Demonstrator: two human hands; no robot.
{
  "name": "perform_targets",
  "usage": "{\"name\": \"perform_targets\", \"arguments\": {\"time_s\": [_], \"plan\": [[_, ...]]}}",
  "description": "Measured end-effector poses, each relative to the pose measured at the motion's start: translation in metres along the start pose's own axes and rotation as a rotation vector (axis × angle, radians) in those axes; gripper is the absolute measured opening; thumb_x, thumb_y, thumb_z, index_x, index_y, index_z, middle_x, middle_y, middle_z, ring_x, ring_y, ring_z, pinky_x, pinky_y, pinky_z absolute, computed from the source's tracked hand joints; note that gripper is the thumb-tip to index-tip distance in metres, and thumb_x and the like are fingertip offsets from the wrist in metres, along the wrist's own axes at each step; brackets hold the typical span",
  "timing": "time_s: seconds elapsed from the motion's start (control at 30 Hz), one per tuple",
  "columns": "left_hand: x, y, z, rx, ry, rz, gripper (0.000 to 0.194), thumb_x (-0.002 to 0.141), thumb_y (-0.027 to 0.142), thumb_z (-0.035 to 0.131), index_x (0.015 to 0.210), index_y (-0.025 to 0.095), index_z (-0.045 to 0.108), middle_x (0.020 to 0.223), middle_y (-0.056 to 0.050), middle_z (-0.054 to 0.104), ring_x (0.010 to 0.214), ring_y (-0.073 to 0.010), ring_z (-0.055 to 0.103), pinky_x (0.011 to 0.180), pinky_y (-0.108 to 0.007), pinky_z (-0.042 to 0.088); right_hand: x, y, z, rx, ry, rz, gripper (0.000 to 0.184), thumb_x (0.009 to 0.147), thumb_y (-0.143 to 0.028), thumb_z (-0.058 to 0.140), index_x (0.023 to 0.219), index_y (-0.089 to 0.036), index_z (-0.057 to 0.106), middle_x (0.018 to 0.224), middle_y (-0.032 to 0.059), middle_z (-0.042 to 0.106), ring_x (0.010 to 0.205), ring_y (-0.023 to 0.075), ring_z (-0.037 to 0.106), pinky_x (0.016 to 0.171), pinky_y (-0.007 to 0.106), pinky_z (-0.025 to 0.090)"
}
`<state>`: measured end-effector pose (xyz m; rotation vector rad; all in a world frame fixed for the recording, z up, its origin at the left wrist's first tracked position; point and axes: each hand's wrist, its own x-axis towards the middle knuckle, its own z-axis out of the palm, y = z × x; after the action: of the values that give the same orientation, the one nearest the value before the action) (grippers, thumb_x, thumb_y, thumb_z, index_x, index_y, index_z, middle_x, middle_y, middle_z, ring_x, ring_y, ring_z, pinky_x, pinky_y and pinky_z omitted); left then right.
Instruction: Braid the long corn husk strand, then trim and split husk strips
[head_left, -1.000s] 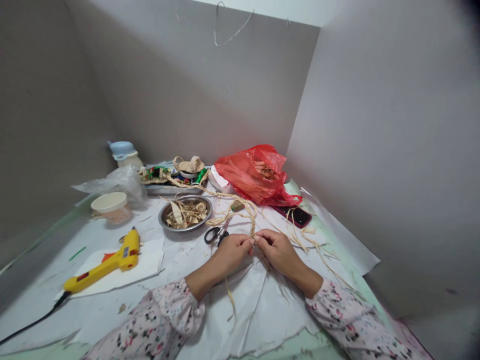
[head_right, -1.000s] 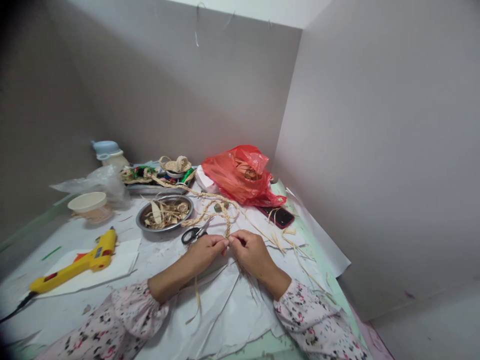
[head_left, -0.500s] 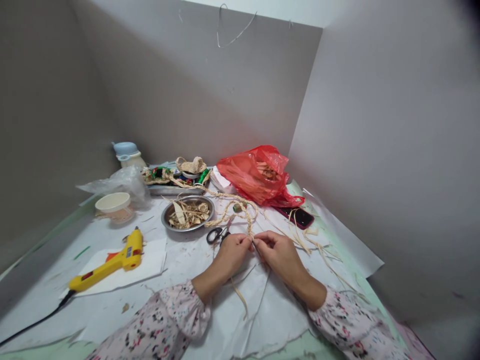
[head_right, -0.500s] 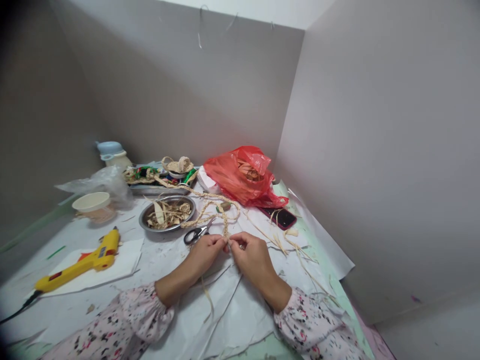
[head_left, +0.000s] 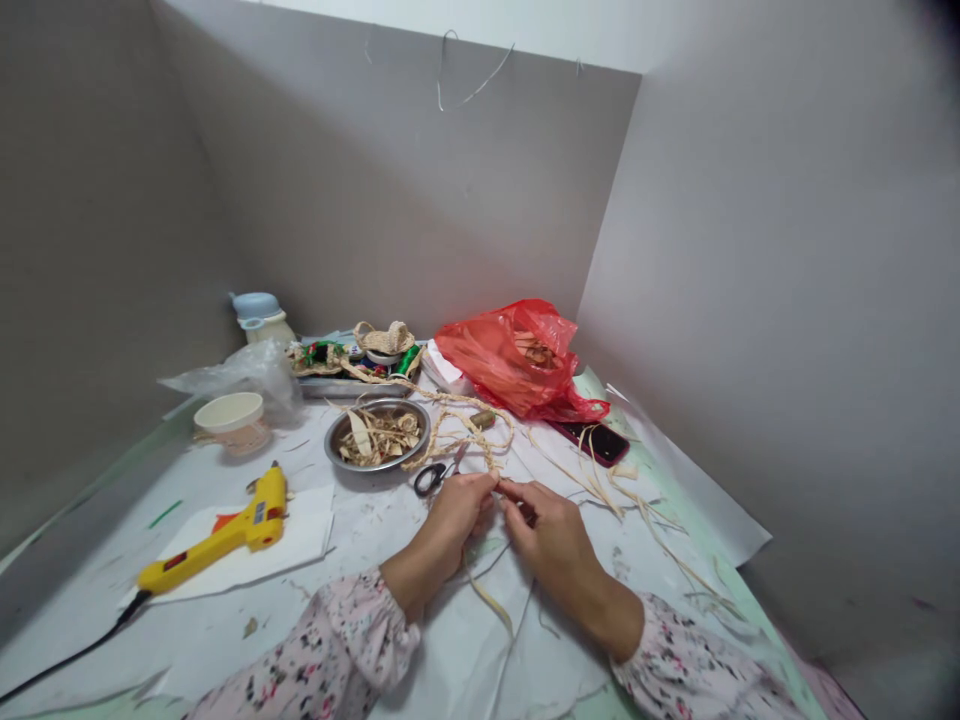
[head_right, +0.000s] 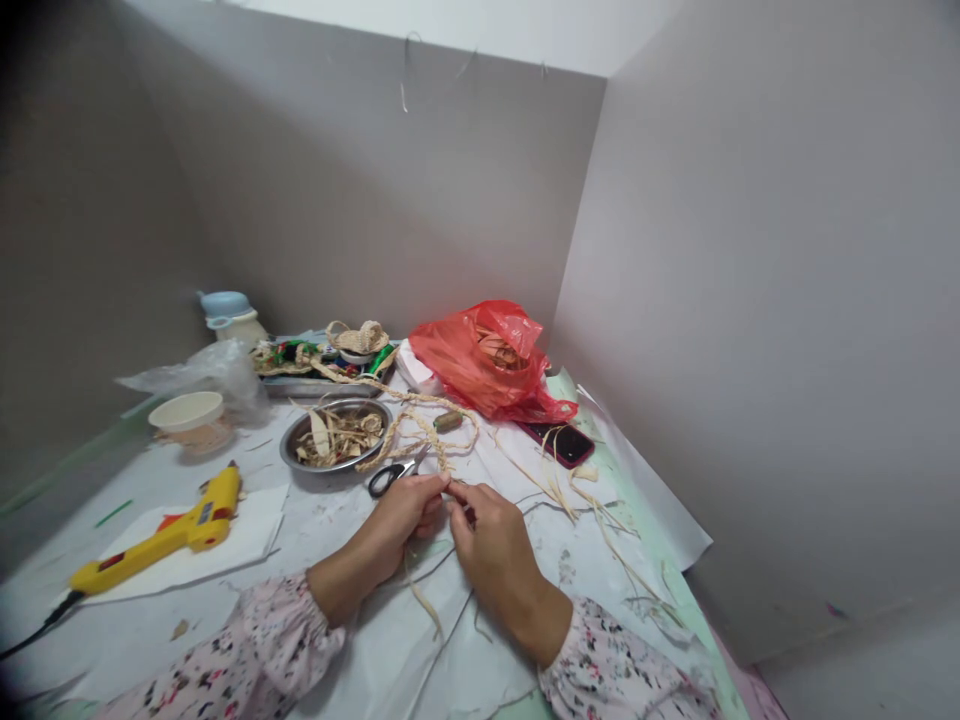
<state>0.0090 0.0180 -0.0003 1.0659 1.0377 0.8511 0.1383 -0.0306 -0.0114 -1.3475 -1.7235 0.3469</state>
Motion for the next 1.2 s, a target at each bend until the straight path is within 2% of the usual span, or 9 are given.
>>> {"name": "perform_targets", "arguments": {"time_s": [0.13,0.23,0.37,0.5,0.67,0.77,0.9,1.0,1.2], "plan": [[0.002,0.000,-0.002,-0.086,-0.057,0.026,0.036,0.069,0.046,0.064,0.059,0.019,0.042,0.050,0.009,0.030,0.042,-0.0042,0.022,0.042,-0.021,0.014,-0.001,-0.003,0.000,-0.053,-0.020,-0.079,0.032,0.086,-0.015,0.051,0.114,-0.016,0.066,0.092,0.0075,0.071,0.080,0.0186,0.065,0.076,0.029,0.050],[0.002,0.001,-0.002,-0.110,-0.031,0.016,0.030,0.071,0.042,0.063,0.065,0.016,0.051,0.049,0.010,0.028,0.042,-0.0040,0.020,0.042,-0.021,0.012,0.005,-0.005,-0.010,-0.125,-0.055,-0.096,0.023,0.088,-0.019,0.051,0.101,-0.019,0.070,0.088,0.0055,0.071,0.077,0.0170,0.065,0.074,0.027,0.049],[0.001,0.002,-0.002,-0.091,0.012,-0.032,0.029,0.072,0.042,0.062,0.075,0.013,0.058,0.048,0.011,0.025,0.040,-0.0037,0.018,0.042,-0.022,0.009,0.022,0.005,-0.038,-0.492,-0.054,0.062,0.019,0.089,-0.026,0.053,0.095,-0.018,0.070,0.091,0.0078,0.067,0.081,0.0200,0.066,0.072,0.029,0.047],[0.002,0.002,-0.002,-0.096,0.002,-0.056,0.030,0.073,0.042,0.061,0.078,0.013,0.059,0.047,0.012,0.024,0.039,-0.0033,0.016,0.042,-0.022,0.008,0.031,0.026,-0.058,-0.900,-0.236,0.264,0.021,0.085,-0.012,0.050,0.091,-0.010,0.070,0.093,0.0170,0.066,0.076,0.0257,0.068,0.062,0.032,0.047],[0.003,0.001,-0.004,-0.081,-0.031,-0.043,0.032,0.073,0.043,0.061,0.078,0.012,0.059,0.048,0.012,0.025,0.040,-0.0033,0.017,0.042,-0.022,0.010,0.031,0.039,-0.058,-0.991,-0.293,0.302,0.028,0.076,0.004,0.045,0.088,-0.006,0.069,0.088,0.0212,0.067,0.075,0.0282,0.069,0.061,0.032,0.046],[0.002,0.002,-0.004,-0.071,-0.063,-0.043,0.032,0.072,0.043,0.061,0.079,0.011,0.060,0.048,0.012,0.026,0.041,-0.0033,0.017,0.042,-0.022,0.010,0.036,0.040,-0.059,-0.784,-0.130,0.263,0.021,0.081,-0.005,0.046,0.085,-0.009,0.067,0.087,0.0174,0.068,0.075,0.0261,0.068,0.063,0.032,0.046],[0.001,0.004,-0.003,-0.077,-0.085,-0.048,0.032,0.071,0.042,0.062,0.079,0.011,0.060,0.049,0.012,0.026,0.042,-0.0034,0.017,0.042,-0.022,0.010,0.043,0.035,-0.057,-0.057,0.090,0.215,0.014,0.089,-0.026,0.048,0.089,-0.018,0.059,0.075,0.0050,0.067,0.067,0.0184,0.066,0.064,0.029,0.050],[0.001,0.003,-0.002,-0.073,-0.082,-0.045,0.033,0.071,0.043,0.062,0.079,0.011,0.061,0.048,0.011,0.026,0.042,-0.0038,0.017,0.043,-0.022,0.011,0.039,0.028,-0.046,0.406,0.153,0.162,0.018,0.090,-0.036,0.051,0.091,-0.019,0.055,0.080,0.0035,0.065,0.070,0.0170,0.067,0.066,0.030,0.055],[0.002,0.002,-0.002,-0.091,-0.073,-0.047,0.034,0.069,0.043,0.063,0.078,0.010,0.061,0.048,0.011,0.026,0.042,-0.0041,0.017,0.042,-0.022,0.012,0.018,0.017,-0.021,0.519,0.129,0.000,0.013,0.090,-0.030,0.054,0.097,-0.021,0.059,0.095,0.0050,0.065,0.087,0.0176,0.066,0.079,0.032,0.054]]}}
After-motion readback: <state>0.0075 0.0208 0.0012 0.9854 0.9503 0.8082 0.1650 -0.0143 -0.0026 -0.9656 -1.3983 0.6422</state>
